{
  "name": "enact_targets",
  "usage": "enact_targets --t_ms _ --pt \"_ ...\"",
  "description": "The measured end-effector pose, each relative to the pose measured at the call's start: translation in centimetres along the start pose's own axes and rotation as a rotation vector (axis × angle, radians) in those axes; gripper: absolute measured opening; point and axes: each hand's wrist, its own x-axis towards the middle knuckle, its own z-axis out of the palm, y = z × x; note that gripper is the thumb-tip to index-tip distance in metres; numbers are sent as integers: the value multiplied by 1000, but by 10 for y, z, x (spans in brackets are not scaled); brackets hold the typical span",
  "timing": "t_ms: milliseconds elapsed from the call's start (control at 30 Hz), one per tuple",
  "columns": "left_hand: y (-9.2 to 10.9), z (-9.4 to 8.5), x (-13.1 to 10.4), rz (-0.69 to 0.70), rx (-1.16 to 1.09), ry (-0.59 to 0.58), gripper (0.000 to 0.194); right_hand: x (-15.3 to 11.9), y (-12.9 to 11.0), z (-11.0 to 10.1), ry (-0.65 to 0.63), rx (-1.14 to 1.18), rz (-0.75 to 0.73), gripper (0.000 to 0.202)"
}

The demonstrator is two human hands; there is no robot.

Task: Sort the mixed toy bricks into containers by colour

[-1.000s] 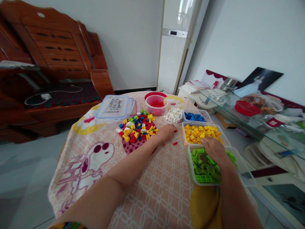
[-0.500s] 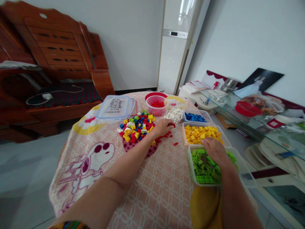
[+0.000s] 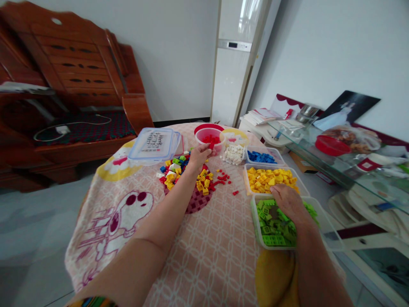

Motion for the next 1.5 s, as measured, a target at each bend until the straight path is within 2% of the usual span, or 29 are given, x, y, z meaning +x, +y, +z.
enact_targets --t_ms 133,367,567,700,800,900,1000,1100,1233,1367,1500 --pt "3 -7 4 7 -87 31 33 0 -1 -1 -5 13 6 36" --pt "3 -11 4 15 -30 -76 47 0 1 2 2 14 8 36" --pt "10 -6 4 150 246 -159 47 0 1 3 10 12 7 37" --pt "27 -6 -9 335 470 -73 44 0 2 4 -3 7 4 38" --pt "37 -21 -28 398 683 12 39 0 3 7 18 23 -7 40" --pt "42 -47 -49 445 888 127 33 0 3 9 35 20 -17 38" --pt "43 -76 -68 451 987 238 30 2 4 11 23 5 -16 39" --pt "39 -102 -86 416 1043 322 30 3 4 12 20 2 -11 39" --pt "22 -132 -105 298 1056 490 27 5 3 12 9 -22 -10 38" --pt "11 -144 -102 268 1024 577 32 6 2 9 -14 -57 -14 39" --pt "10 -138 -81 225 1173 535 38 7 2 7 -37 -28 4 42"
